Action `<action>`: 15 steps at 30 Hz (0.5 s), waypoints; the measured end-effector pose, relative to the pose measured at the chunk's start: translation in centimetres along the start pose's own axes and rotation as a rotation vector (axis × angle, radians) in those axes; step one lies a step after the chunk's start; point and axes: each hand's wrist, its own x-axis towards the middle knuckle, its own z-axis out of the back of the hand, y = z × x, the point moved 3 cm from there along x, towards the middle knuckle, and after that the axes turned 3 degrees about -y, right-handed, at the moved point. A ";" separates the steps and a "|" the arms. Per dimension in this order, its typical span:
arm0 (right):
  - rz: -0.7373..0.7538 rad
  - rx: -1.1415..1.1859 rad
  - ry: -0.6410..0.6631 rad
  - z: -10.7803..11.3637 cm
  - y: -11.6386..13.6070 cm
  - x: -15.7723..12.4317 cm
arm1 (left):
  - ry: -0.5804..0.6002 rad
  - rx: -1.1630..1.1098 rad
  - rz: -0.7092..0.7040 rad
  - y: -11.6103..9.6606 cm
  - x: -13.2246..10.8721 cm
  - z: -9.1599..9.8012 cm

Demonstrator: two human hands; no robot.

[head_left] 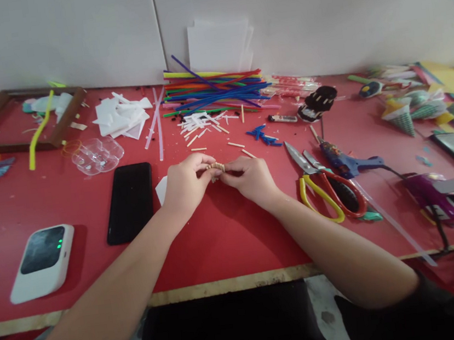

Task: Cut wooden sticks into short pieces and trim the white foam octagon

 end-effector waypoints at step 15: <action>-0.021 0.005 0.013 0.1 -0.3 0.1 | -0.003 -0.006 0.002 0.0 -0.1 0.1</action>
